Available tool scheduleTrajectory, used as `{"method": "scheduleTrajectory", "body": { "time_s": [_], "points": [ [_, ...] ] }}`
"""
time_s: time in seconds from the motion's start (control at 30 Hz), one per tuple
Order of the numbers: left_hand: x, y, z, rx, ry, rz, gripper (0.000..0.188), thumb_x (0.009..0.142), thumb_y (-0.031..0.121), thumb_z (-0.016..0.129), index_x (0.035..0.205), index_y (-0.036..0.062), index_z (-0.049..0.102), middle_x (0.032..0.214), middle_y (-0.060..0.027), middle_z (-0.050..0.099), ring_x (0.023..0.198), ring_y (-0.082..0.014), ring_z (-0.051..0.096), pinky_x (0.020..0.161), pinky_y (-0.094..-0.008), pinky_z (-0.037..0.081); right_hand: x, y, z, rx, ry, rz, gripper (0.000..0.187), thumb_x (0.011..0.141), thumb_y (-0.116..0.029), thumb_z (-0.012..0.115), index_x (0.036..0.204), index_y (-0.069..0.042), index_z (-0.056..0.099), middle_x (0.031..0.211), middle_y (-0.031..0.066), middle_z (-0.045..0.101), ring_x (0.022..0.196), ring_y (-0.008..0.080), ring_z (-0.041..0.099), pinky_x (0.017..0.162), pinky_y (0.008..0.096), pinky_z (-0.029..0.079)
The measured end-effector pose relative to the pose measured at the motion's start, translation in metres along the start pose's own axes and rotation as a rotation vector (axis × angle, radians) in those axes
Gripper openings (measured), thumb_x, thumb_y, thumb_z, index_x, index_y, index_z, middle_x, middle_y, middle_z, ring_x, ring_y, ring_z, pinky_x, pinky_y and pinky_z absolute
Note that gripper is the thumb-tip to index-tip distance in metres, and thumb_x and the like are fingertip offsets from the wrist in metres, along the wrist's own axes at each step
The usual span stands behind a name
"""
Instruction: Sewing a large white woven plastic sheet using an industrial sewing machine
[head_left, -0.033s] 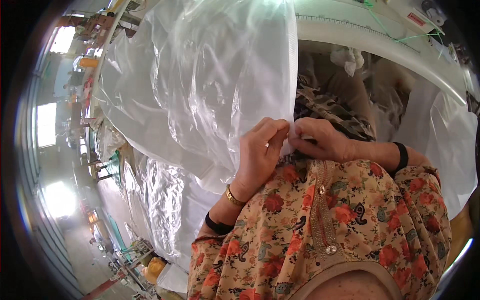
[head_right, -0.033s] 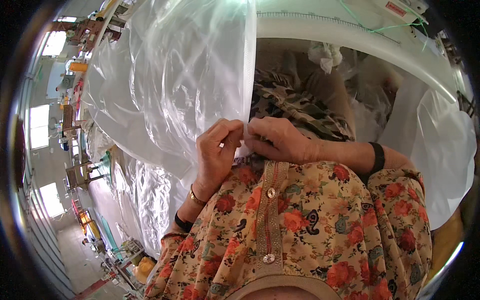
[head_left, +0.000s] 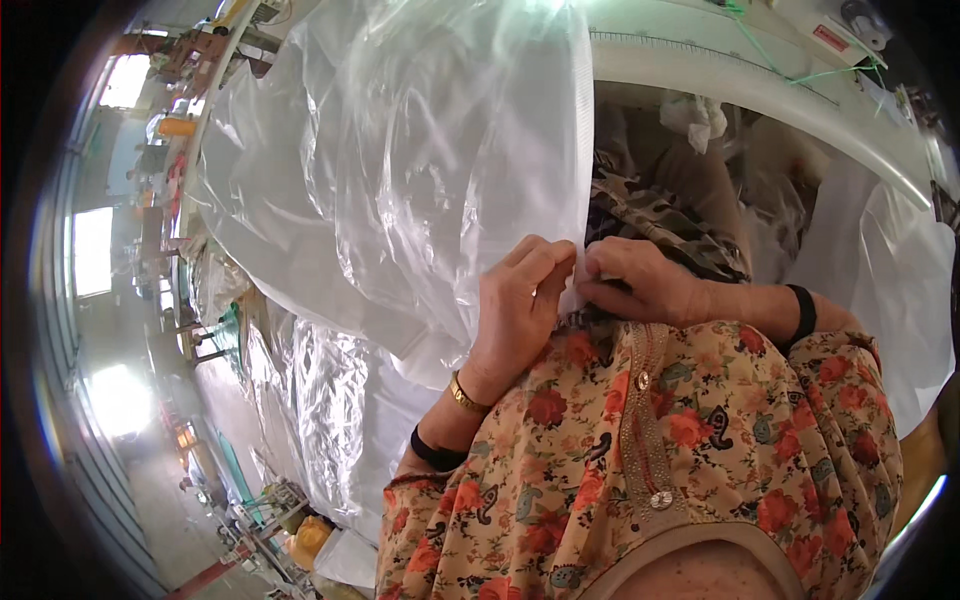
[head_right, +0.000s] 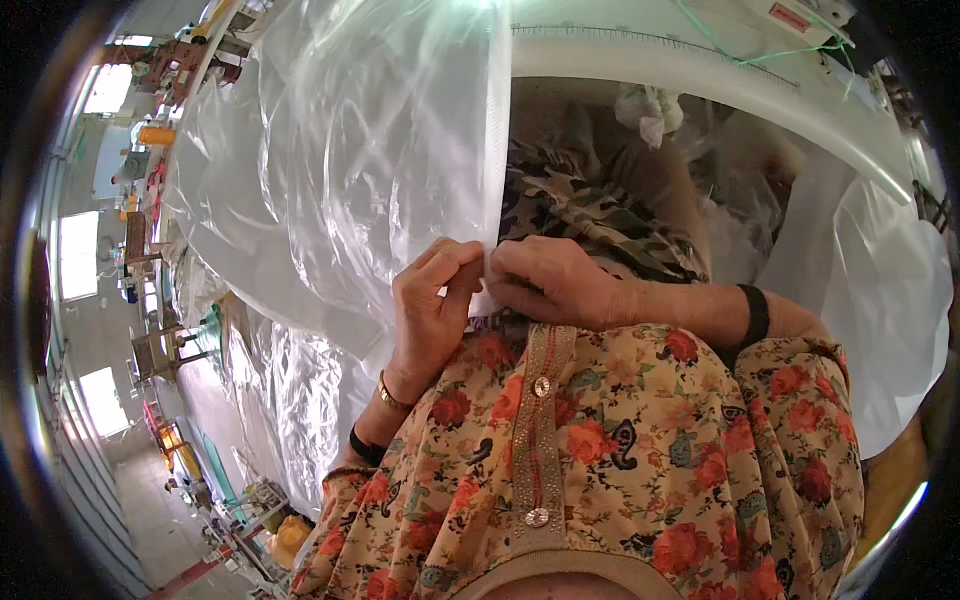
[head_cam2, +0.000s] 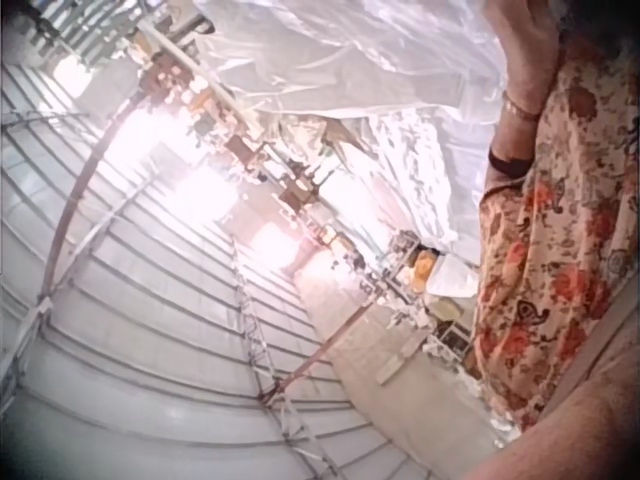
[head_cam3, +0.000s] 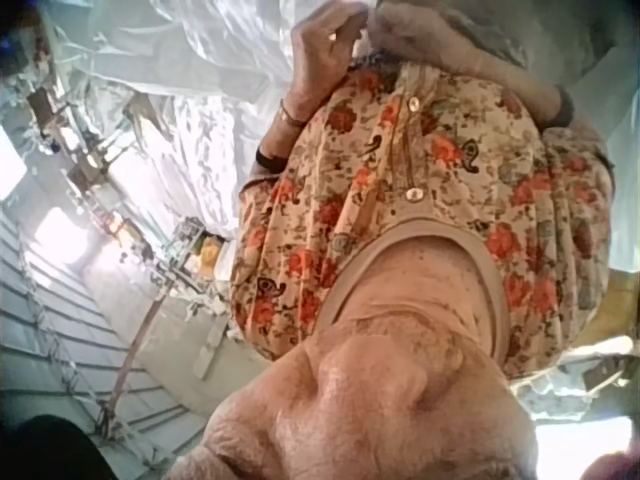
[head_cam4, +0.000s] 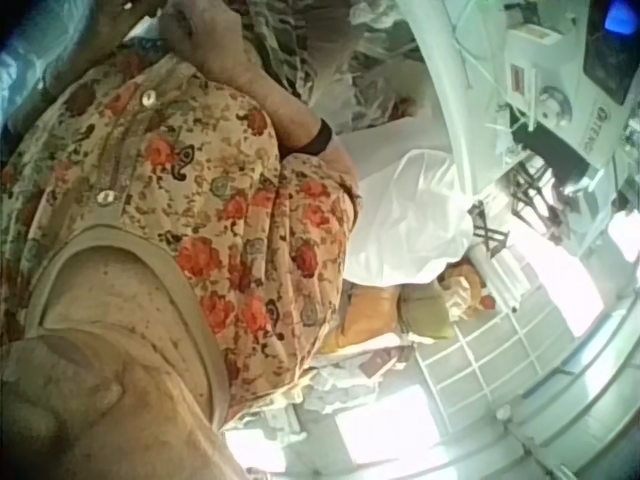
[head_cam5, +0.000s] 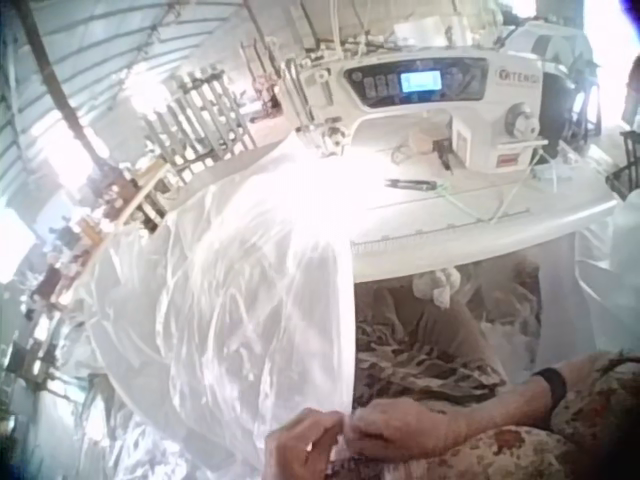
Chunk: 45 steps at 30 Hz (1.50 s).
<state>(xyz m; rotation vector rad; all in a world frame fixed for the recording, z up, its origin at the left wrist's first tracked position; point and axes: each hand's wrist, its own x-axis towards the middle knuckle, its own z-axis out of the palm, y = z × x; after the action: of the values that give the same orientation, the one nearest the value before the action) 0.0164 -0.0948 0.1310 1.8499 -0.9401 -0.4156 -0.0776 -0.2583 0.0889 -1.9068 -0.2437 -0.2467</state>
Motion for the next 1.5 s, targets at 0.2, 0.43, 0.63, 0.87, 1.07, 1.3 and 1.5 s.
{"method": "scheduleTrajectory", "body": {
  "time_s": [0.2, 0.43, 0.63, 0.87, 1.07, 1.3, 1.5],
  "points": [
    [0.001, 0.002, -0.007, -0.025, -0.064, -0.037, 0.010, 0.093, 0.006, 0.058, 0.091, -0.0033, 0.062, 0.076, -0.0031, 0.055, 0.065, -0.0074, 0.049, 0.057, -0.0230, 0.040, 0.008, -0.007, 0.008, -0.249, -0.234, -0.236, 0.012, 0.082, -0.014, 0.061, 0.091, -0.007, 0.056, 0.087, 0.0064, 0.061, 0.085, 0.0261, 0.062, 0.080, 0.0364, 0.048],
    [-0.001, 0.008, -0.022, 0.014, 0.087, -0.144, 0.012, 0.086, 0.006, 0.064, 0.080, -0.0041, 0.061, 0.063, -0.0021, 0.053, 0.059, -0.0060, 0.046, 0.053, -0.0234, 0.039, 0.017, 0.014, -0.019, -0.182, -0.247, -0.403, 0.014, 0.088, -0.014, 0.061, 0.098, -0.005, 0.065, 0.094, 0.0104, 0.064, 0.092, 0.0279, 0.062, 0.088, 0.0379, 0.048],
    [0.010, 0.065, -0.074, 0.496, 0.161, 0.145, 0.006, 0.087, 0.001, 0.062, 0.089, -0.0041, 0.064, 0.076, -0.0070, 0.063, 0.065, -0.0120, 0.055, 0.059, -0.0253, 0.044, 0.114, 0.027, 0.000, -0.112, 0.165, 0.097, 0.024, 0.084, -0.014, 0.061, 0.104, -0.001, 0.063, 0.106, 0.0169, 0.062, 0.093, 0.0281, 0.062, 0.081, 0.0366, 0.049],
    [0.019, 0.062, -0.060, 0.657, -0.160, 0.348, 0.007, 0.085, 0.001, 0.057, 0.091, 0.0001, 0.061, 0.073, -0.0152, 0.059, 0.067, -0.0327, 0.059, 0.059, -0.0387, 0.047, 0.152, 0.055, 0.053, -0.368, -0.196, -0.705, 0.031, 0.079, -0.017, 0.061, 0.106, -0.003, 0.065, 0.111, 0.0210, 0.062, 0.101, 0.0336, 0.060, 0.083, 0.0418, 0.048],
    [0.004, 0.025, -0.027, 0.538, -0.124, 0.263, 0.012, 0.083, 0.001, 0.057, 0.095, 0.0001, 0.057, 0.071, -0.0137, 0.055, 0.068, -0.0315, 0.059, 0.059, -0.0404, 0.048, 0.109, 0.022, -0.058, -0.577, -0.831, 0.155, 0.030, 0.082, -0.024, 0.060, 0.106, -0.006, 0.064, 0.103, 0.0203, 0.064, 0.094, 0.0356, 0.062, 0.080, 0.0438, 0.049],
    [-0.012, 0.018, -0.013, 0.435, 0.036, 0.184, 0.016, 0.081, -0.001, 0.058, 0.096, 0.0011, 0.057, 0.073, -0.0113, 0.055, 0.069, -0.0303, 0.059, 0.057, -0.0393, 0.047, 0.137, 0.025, -0.157, -0.962, -0.091, -0.194, 0.028, 0.083, -0.025, 0.068, 0.108, -0.013, 0.063, 0.106, 0.0051, 0.060, 0.080, 0.0256, 0.064, 0.071, 0.0376, 0.053],
    [-0.017, 0.021, -0.016, 0.372, 0.129, 0.140, 0.021, 0.082, -0.002, 0.059, 0.103, 0.0004, 0.060, 0.082, -0.0131, 0.060, 0.073, -0.0317, 0.061, 0.062, -0.0378, 0.050, 0.159, 0.039, -0.169, -0.886, -0.164, -0.312, 0.022, 0.087, -0.027, 0.065, 0.097, -0.010, 0.055, 0.102, 0.0029, 0.057, 0.075, 0.0249, 0.064, 0.067, 0.0365, 0.053]
  ]
}}
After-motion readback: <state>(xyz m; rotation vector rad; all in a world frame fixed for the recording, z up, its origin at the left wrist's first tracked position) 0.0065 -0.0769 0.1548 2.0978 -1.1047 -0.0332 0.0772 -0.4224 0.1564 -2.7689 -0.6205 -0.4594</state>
